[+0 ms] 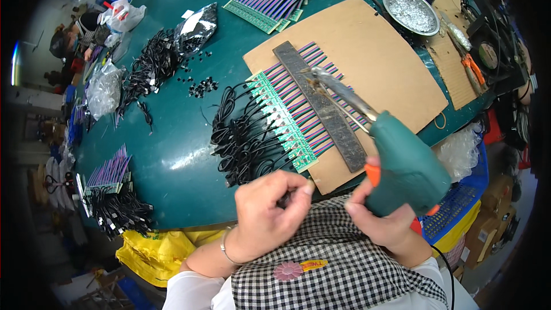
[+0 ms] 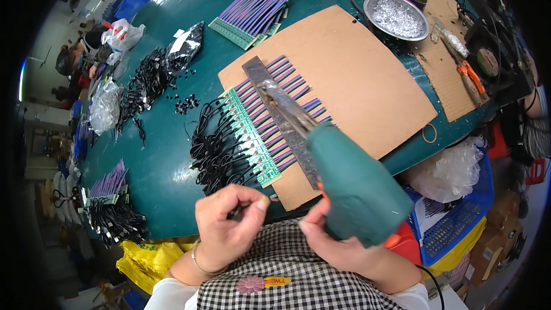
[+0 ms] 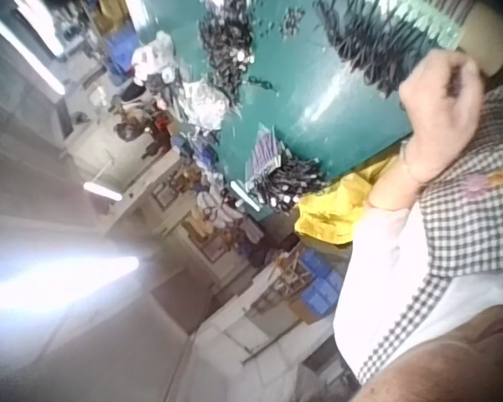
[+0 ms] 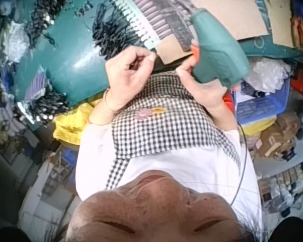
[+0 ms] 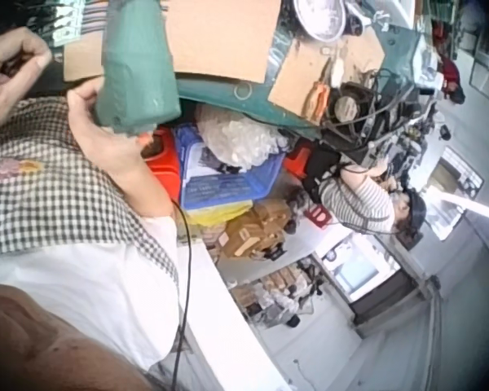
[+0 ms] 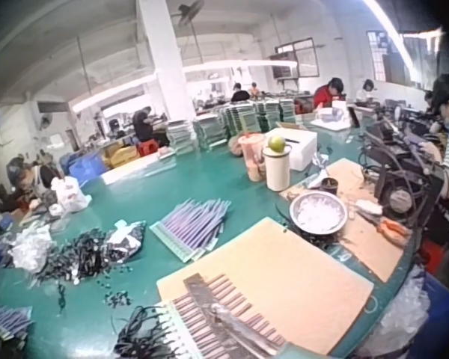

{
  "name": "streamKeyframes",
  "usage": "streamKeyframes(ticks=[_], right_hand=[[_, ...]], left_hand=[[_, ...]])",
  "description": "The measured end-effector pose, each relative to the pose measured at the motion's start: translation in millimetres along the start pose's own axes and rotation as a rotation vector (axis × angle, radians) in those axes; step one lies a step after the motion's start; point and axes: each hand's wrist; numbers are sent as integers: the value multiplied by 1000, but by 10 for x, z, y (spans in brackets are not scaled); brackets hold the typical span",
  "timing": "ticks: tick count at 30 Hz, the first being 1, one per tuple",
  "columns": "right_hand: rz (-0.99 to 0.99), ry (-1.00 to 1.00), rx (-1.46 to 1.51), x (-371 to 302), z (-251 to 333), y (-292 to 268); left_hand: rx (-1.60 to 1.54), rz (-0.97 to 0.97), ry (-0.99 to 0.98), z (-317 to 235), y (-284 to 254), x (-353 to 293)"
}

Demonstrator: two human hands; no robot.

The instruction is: The person solders wires onto circuit boards using a soldering gun, then positions electronic components onto another circuit board panel and solders them in place.

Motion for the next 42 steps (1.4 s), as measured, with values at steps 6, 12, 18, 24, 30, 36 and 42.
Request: streamKeyframes(ticks=[6,12,18,24,30,36,42], right_hand=[[-185,55,170,-157,77,-203],[-365,156,309,-413,99,-407],[-296,195,254,-523,38,-492],[-296,311,257,-499,64,-442],[-258,384,278,-489,56,-438],[-248,385,283,-449,37,-394],[-317,244,318,-423,44,-437]], left_hand=[[114,-28,-31,165,20,158],[185,-17,-40,214,38,223],[159,59,-118,198,-15,308],[184,88,-142,199,-29,336],[151,101,-165,204,-23,367],[170,80,-156,221,-17,345],[232,119,-185,194,-21,361]])
Point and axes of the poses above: each hand's wrist, its own x-axis towards the middle knuckle, its own y-axis out of the palm, z = x × y, and after that the axes turned 4 degrees about -z, right-handed
